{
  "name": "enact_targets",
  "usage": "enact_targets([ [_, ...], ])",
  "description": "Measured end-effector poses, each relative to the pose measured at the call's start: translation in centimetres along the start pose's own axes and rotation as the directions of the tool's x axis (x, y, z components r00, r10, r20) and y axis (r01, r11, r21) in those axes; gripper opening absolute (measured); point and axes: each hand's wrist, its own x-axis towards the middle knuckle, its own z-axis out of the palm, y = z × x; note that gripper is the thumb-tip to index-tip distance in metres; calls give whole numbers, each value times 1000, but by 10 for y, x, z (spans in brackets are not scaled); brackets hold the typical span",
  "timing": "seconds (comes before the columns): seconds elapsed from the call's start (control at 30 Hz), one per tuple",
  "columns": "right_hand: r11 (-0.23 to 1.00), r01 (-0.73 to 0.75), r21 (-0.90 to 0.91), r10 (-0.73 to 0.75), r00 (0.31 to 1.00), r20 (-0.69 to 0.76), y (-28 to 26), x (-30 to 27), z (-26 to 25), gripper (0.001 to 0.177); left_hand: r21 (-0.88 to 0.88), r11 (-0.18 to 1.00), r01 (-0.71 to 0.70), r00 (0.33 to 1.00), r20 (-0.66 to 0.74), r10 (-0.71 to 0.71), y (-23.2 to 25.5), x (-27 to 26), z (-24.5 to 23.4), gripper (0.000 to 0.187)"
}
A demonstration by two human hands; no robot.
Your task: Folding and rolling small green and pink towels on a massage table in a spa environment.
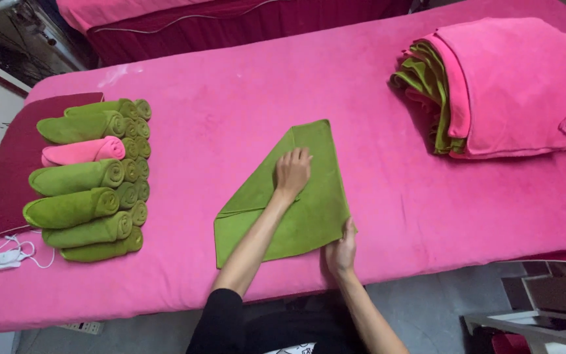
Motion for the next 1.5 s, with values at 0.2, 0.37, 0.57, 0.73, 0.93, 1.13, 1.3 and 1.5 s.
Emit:
enact_targets([
  [0.2, 985, -8, -174, -1, 999, -51, -33, -39, 65, 66, -5, 996, -90, 996, -13, 90, 43, 27, -10, 36],
  [0.37, 979, 6, -206, -18, 998, -56, -45, -41, 76, 68, -15, 988, -155, 985, -77, 154, 56, 29, -27, 38],
  [0.57, 989, 59, -133, -55, 998, 30, -30, -24, 52, 66, 95, 985, -141, 989, -40, 146, 50, -6, -65, 33],
  [0.73, 985, 139, -106, -134, 990, 45, -8, -2, 28, 64, 95, 990, -105, 992, -61, 111, 35, -57, -103, 39],
  [0.93, 963, 246, -110, -234, 965, 118, -8, -14, 49, 65, 91, 995, -30, 1000, -6, 31, 4, -141, -151, 37],
  [1.13, 957, 275, -92, -268, 960, 82, 0, -9, 42, 64, 101, 987, -122, 992, -7, 123, -11, -167, -174, 37],
  [1.3, 955, 264, -135, -255, 964, 77, 0, -8, 40, 64, 84, 978, -192, 981, -11, 193, 9, -108, -146, 36],
  [1.5, 948, 235, -216, -231, 972, 46, -18, -19, 51, 68, 140, 966, -216, 976, 10, 217, 43, -11, -69, 33],
])
